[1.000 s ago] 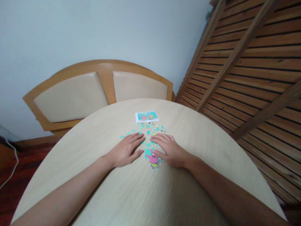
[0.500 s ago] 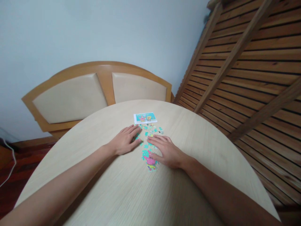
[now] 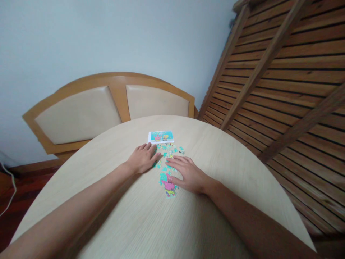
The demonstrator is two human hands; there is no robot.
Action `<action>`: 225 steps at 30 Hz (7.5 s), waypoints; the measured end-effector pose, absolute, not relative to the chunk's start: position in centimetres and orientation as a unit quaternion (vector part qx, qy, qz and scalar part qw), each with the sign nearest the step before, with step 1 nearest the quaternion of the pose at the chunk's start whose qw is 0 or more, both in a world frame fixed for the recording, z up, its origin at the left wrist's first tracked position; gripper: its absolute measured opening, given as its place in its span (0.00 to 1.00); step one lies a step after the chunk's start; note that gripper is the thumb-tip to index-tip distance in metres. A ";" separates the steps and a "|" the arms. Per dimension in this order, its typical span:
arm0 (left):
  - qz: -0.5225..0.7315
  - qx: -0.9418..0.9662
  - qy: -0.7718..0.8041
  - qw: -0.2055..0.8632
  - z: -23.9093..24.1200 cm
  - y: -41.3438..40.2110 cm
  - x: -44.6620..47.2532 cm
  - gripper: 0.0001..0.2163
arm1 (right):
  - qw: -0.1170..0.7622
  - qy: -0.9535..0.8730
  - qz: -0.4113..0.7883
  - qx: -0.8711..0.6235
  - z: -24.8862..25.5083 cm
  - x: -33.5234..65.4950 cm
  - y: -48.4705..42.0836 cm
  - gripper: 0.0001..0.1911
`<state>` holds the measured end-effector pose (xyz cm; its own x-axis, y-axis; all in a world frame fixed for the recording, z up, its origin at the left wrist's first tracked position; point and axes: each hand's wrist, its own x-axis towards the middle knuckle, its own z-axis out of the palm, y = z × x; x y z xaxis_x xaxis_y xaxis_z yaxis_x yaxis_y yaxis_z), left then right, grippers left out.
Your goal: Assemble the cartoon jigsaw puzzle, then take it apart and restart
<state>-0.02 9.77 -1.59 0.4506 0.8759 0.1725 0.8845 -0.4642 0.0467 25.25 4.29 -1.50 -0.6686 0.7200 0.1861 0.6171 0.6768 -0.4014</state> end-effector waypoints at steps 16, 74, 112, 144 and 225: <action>-0.074 -0.893 -0.444 -0.006 -1.3 11.7 2.6 0.27 | 0.179 -0.901 0.148 -0.366 -1.8 25.3 4.4 0.29; -0.106 -0.963 -0.211 -0.131 1.1 -0.1 0.4 0.27 | 0.252 -0.831 0.082 -0.489 -2.2 28.7 5.2 0.13; -0.231 -0.851 -0.472 -0.001 -1.4 2.8 -1.5 0.12 | 0.199 -0.885 0.121 -0.404 -1.6 27.9 4.2 0.24; -0.108 -0.928 -0.354 -0.036 -1.3 4.0 -1.3 0.24 | 0.164 -0.883 0.103 -0.428 -1.8 26.7 5.1 0.26; -0.244 -0.842 -0.398 -0.272 0.3 -1.2 1.1 0.05 | 0.143 -0.928 0.165 -0.303 -0.6 27.0 2.6 0.28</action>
